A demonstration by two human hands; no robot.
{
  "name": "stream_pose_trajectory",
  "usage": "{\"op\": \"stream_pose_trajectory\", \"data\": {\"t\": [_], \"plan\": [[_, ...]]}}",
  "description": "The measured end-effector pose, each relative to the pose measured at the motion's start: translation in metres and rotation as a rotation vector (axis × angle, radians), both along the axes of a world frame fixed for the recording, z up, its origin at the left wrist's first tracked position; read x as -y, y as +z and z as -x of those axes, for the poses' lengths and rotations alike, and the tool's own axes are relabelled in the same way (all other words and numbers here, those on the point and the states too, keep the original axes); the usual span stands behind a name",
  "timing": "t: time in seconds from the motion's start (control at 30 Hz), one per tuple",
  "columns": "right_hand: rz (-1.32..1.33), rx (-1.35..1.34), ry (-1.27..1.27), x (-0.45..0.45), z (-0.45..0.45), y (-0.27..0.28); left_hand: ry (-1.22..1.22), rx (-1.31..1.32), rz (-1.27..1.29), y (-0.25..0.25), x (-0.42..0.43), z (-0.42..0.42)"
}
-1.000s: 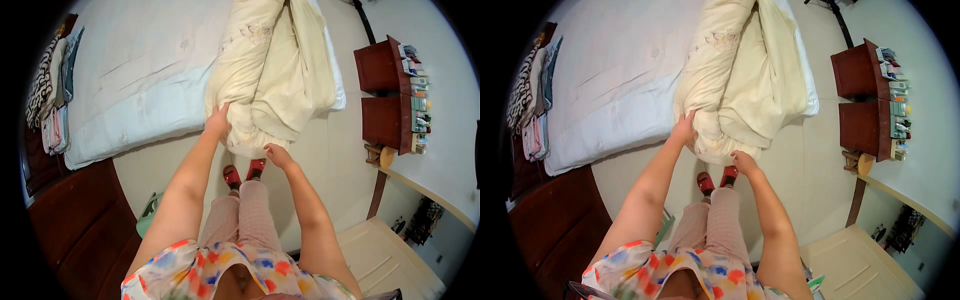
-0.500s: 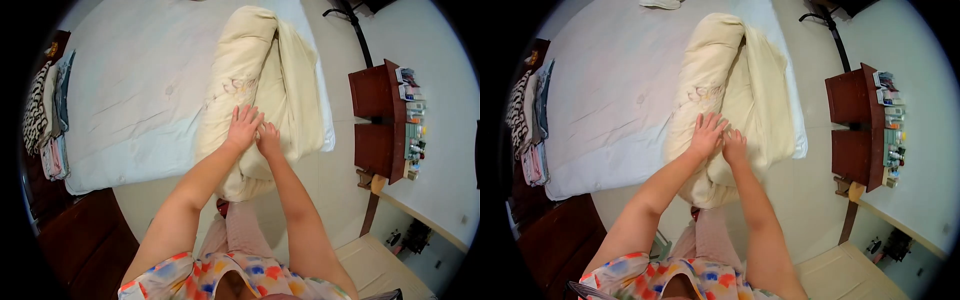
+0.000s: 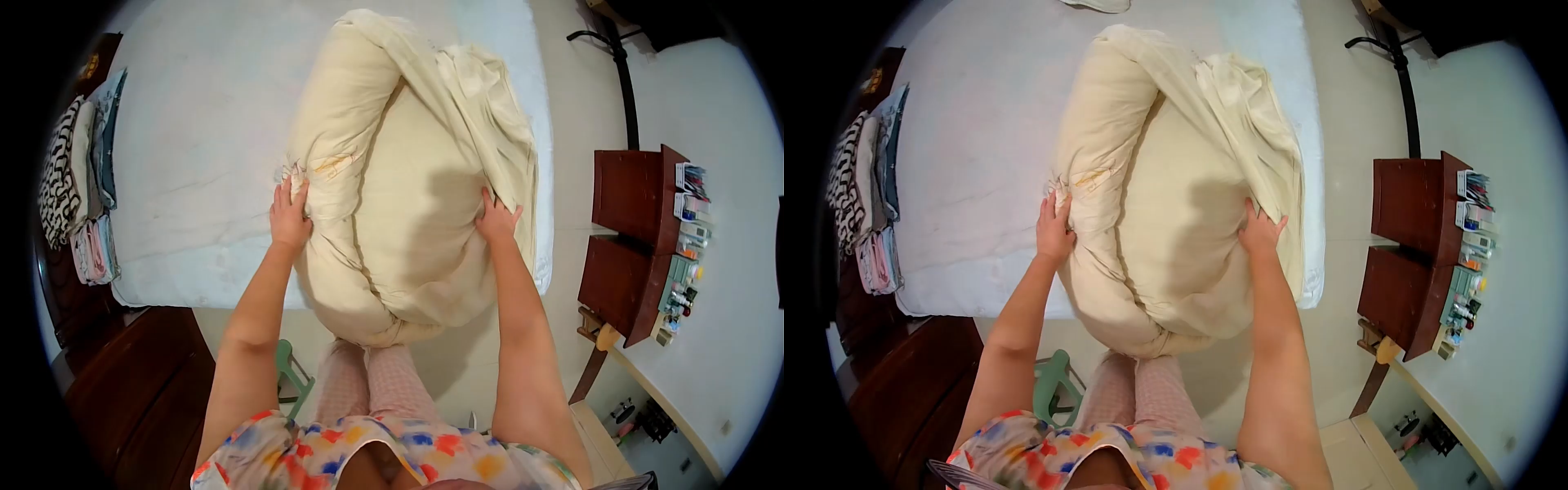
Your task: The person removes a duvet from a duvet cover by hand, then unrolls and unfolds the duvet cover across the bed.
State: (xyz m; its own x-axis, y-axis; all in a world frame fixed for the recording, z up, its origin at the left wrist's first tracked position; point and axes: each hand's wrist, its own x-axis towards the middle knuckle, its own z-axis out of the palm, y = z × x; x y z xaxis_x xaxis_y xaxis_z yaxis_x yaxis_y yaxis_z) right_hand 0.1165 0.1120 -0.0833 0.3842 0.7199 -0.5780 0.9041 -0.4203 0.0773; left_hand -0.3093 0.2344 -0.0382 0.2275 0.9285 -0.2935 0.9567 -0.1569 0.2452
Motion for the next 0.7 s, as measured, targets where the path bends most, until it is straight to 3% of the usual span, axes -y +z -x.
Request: {"op": "stream_pose_trajectory", "data": {"t": [0.07, 0.17, 0.23, 0.33, 0.53, 0.7], "plan": [[0.005, -0.011, 0.010, -0.015, 0.004, 0.010, 0.011, -0.081, 0.065, 0.008, -0.014, -0.013], [-0.096, -0.048, 0.065, -0.040, 0.014, 0.018, 0.016, 0.388, -0.284, -0.022, -0.040, -0.037], [-0.197, -0.096, 0.129, -0.066, 0.018, 0.023, -0.010, 0.453, -0.302, 0.013, -0.057, -0.087], [-0.351, -0.106, 0.244, -0.116, 0.033, 0.041, -0.066, -0.001, -0.055, 0.054, -0.078, -0.142], [-0.733, -0.129, 0.600, -0.208, 0.080, 0.051, 0.038, -0.176, 0.434, 0.009, -0.139, -0.137], [-0.566, -0.068, 0.886, -0.284, 0.094, 0.041, 0.010, -0.172, 0.517, -0.021, -0.161, -0.131]]}}
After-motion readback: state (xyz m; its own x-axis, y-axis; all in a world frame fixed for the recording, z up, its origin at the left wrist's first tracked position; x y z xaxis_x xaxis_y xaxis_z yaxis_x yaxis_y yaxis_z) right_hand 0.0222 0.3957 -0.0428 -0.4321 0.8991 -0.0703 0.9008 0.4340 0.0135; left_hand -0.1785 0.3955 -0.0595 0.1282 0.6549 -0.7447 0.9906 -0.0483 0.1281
